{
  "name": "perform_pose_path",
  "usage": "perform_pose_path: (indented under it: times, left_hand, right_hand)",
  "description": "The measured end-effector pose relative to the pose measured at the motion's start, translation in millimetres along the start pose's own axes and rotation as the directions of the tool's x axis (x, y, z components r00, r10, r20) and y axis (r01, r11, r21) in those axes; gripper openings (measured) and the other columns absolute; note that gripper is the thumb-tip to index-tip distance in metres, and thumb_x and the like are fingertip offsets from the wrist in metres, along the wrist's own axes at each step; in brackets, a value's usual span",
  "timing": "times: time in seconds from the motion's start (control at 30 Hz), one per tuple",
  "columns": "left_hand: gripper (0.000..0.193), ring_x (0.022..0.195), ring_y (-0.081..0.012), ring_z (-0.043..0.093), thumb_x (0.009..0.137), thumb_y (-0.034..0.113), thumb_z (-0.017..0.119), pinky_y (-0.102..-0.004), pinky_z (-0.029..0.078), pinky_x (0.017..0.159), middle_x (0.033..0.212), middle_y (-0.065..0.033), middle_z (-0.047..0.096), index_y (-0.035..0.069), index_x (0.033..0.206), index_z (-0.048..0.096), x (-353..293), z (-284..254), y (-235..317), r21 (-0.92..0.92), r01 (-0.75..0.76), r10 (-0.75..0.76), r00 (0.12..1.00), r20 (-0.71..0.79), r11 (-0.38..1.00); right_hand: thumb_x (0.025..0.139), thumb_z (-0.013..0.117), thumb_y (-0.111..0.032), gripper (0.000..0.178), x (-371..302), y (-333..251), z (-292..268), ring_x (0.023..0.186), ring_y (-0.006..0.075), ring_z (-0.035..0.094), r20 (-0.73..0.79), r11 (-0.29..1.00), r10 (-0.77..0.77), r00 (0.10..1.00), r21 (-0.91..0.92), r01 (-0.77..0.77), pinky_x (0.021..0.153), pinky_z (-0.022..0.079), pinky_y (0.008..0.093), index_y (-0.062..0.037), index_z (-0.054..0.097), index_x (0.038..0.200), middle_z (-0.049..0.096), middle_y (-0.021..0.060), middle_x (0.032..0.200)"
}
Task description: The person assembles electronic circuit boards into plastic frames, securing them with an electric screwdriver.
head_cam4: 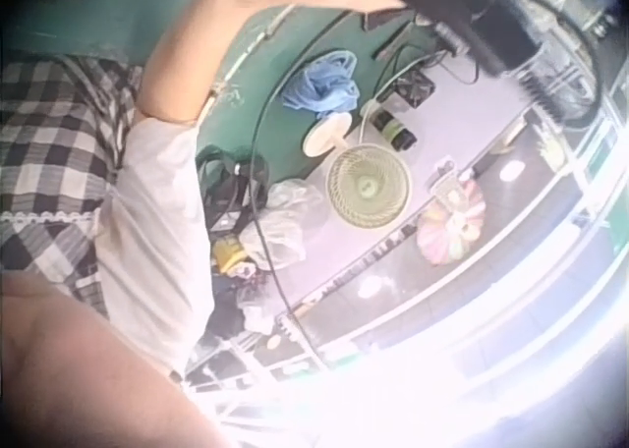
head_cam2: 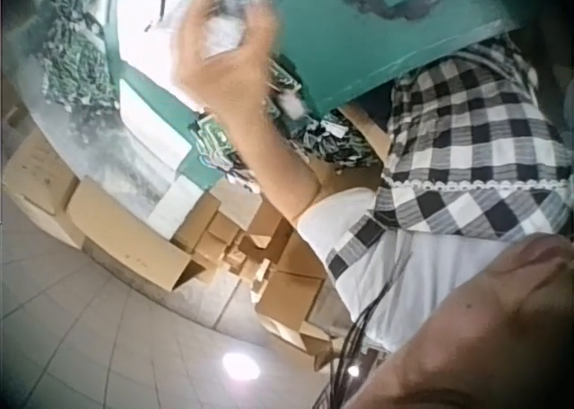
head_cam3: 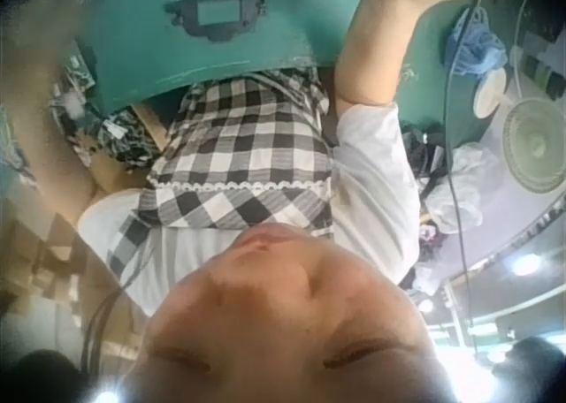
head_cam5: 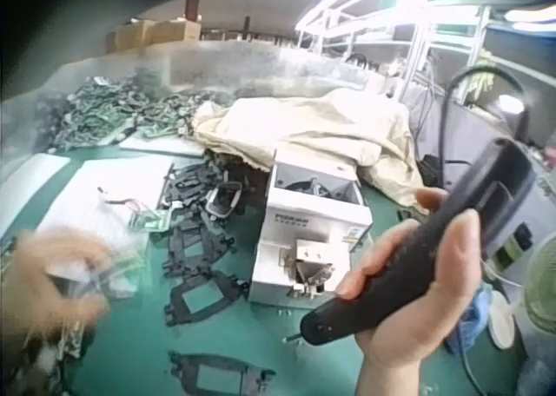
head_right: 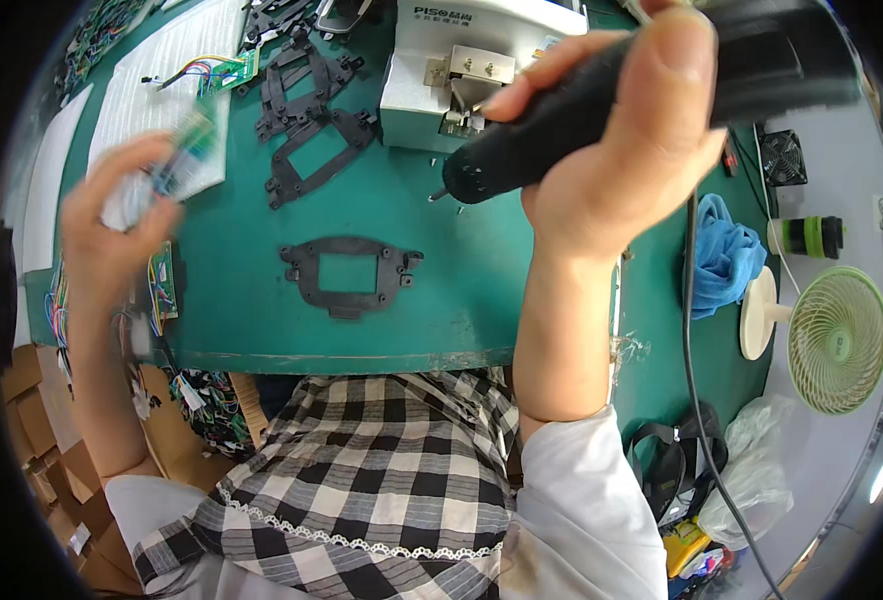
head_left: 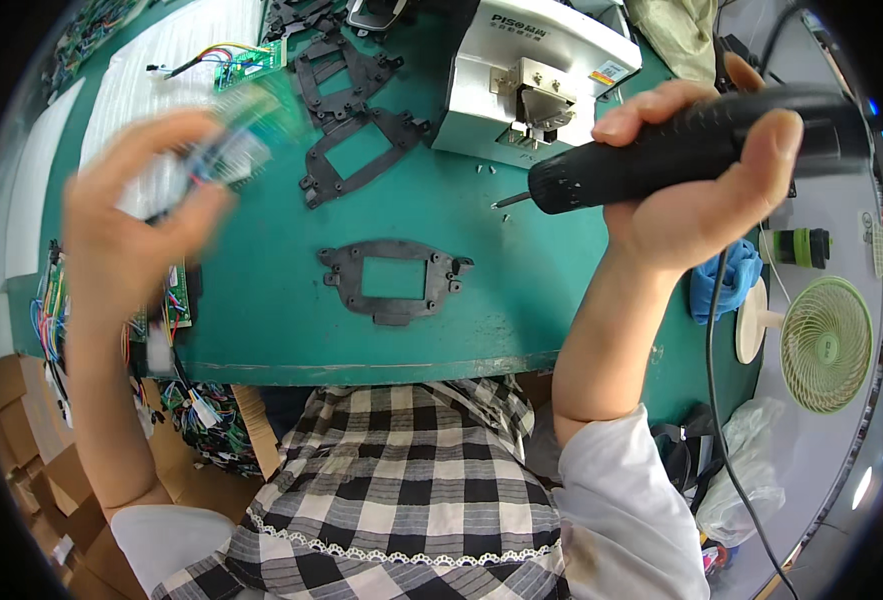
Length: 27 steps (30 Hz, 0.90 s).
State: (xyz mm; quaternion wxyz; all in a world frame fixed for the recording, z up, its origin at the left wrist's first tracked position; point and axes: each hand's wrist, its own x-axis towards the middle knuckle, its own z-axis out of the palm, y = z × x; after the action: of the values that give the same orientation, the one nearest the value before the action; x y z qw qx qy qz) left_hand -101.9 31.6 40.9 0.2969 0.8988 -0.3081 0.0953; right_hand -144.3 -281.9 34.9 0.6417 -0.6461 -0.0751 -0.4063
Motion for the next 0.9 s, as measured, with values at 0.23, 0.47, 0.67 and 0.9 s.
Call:
perform_pose_path:
  times: [0.23,0.47,0.67,0.9]
  left_hand:
    - [0.033,0.092,-0.0252,0.064,0.059,0.015,0.077,-0.0395,0.050,0.086,0.103,-0.0078,0.066,0.008,0.090,0.066,-37.1,80.8,27.1,0.039,-0.372,0.358,0.913,0.194,0.928]
    - [0.033,0.093,-0.0234,0.064,0.061,0.015,0.075,-0.0388,0.050,0.086,0.104,-0.0074,0.066,0.008,0.092,0.065,-34.8,96.4,24.4,0.002,-0.398,0.388,0.896,0.216,0.918]
    - [0.035,0.094,-0.0242,0.064,0.062,0.014,0.074,-0.0351,0.053,0.079,0.106,-0.0078,0.064,0.007,0.095,0.063,-39.5,96.8,21.1,-0.024,-0.345,0.339,0.901,0.270,0.938]
    - [0.036,0.096,-0.0247,0.062,0.062,0.014,0.075,-0.0348,0.053,0.078,0.107,-0.0086,0.063,0.006,0.095,0.063,-39.1,99.7,20.1,-0.033,-0.363,0.359,0.900,0.247,0.931]
  right_hand:
    - [0.089,0.042,-0.060,0.066,-23.3,-6.8,6.4,0.045,0.0242,0.053,-0.026,0.992,0.098,0.995,0.086,-0.095,0.043,0.048,0.0373,-0.0004,0.043,0.118,0.055,0.0144,0.064]
    - [0.087,0.046,-0.061,0.073,-43.4,2.4,27.5,0.043,0.0237,0.053,0.087,0.960,0.085,0.993,0.260,-0.105,0.041,0.046,0.0325,0.0029,0.038,0.121,0.054,0.0147,0.063]
    - [0.083,0.055,-0.059,0.077,-48.1,2.5,38.5,0.042,0.0216,0.054,0.143,0.998,0.061,0.988,0.000,-0.062,0.039,0.045,0.0299,0.0065,0.039,0.118,0.055,0.0146,0.062]
    - [0.084,0.057,-0.059,0.079,-52.7,13.3,40.8,0.042,0.0183,0.054,0.181,0.999,-0.005,0.983,-0.041,0.013,0.040,0.045,0.0270,0.0110,0.038,0.115,0.057,0.0135,0.060]
